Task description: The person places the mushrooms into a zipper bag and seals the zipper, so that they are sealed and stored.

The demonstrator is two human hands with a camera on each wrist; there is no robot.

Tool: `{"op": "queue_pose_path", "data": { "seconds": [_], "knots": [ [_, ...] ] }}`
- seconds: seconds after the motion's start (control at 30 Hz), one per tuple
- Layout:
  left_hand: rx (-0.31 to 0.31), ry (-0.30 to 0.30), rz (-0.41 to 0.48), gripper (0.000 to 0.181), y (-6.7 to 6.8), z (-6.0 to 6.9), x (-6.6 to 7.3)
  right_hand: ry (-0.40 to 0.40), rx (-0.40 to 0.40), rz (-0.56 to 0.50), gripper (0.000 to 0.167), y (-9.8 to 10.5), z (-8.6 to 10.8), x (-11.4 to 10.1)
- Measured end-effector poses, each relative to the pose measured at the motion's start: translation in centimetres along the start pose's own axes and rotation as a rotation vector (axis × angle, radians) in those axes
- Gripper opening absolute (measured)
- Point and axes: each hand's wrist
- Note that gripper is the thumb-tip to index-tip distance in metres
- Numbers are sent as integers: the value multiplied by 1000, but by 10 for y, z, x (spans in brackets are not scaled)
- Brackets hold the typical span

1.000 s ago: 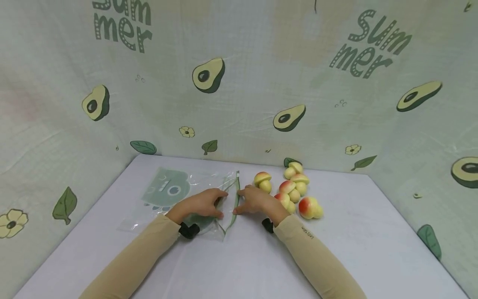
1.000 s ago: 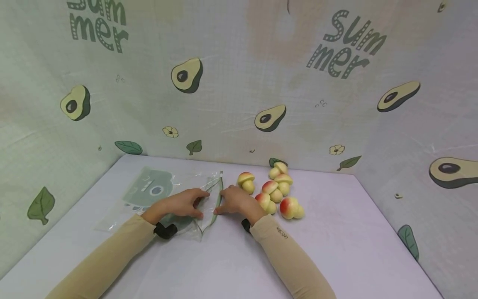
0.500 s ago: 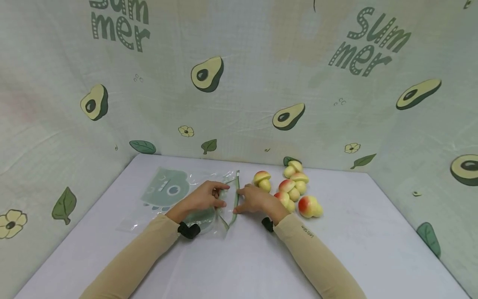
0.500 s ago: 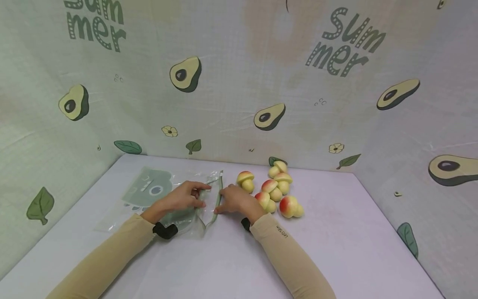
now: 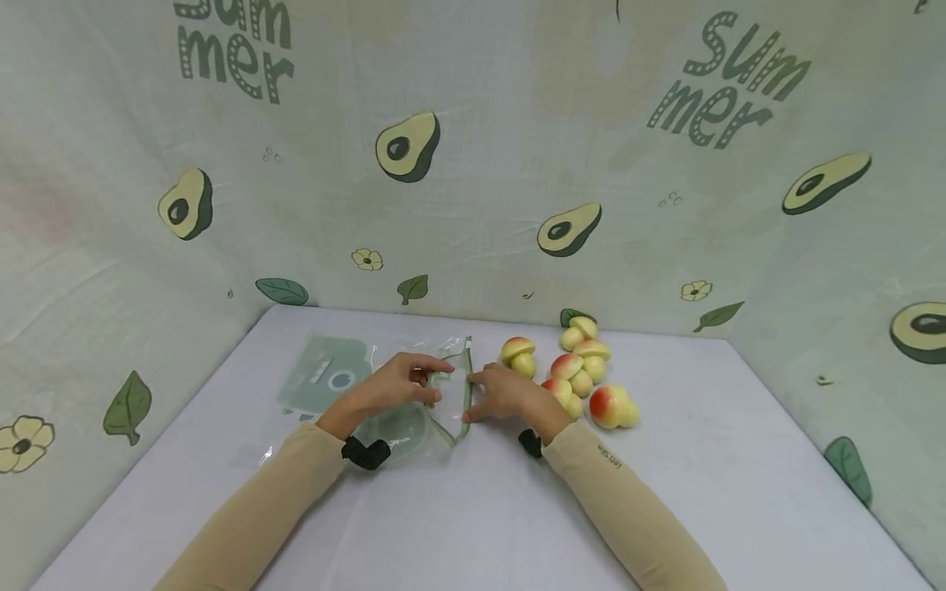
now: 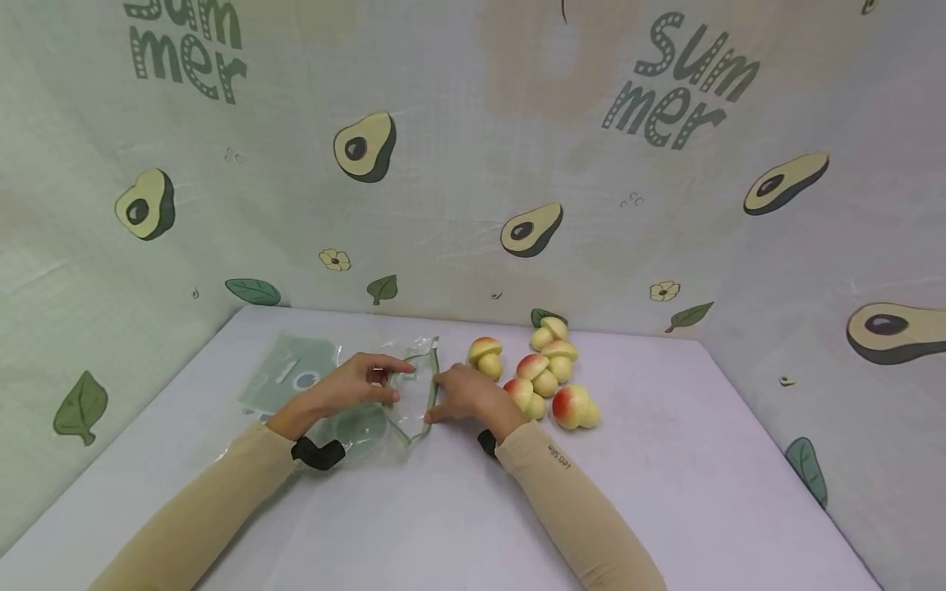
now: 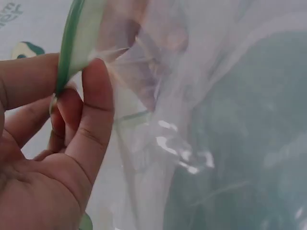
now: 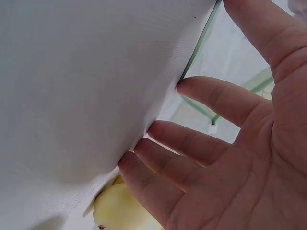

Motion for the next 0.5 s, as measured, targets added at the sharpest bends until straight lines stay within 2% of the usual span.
{"op": "queue_pose_path", "data": {
  "seconds": [0.1,0.3,0.5],
  "knots": [
    [-20,18,-33,44,-5,-2,-2,-1,-2,8,78,-2,1,0],
    [5,76,-52,50,-10,-3,-4,32,1,23,78,-2,3,0],
    [8,86,7,47,-12,8,17,60,4,29,78,-1,2,0]
  ]
}}
Point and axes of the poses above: each hand's wrist, its own z-axis away from the middle knuckle, its own y-axis out of the back of the hand, x = y × z, and after that the axes turned 8 degrees about y, right-handed
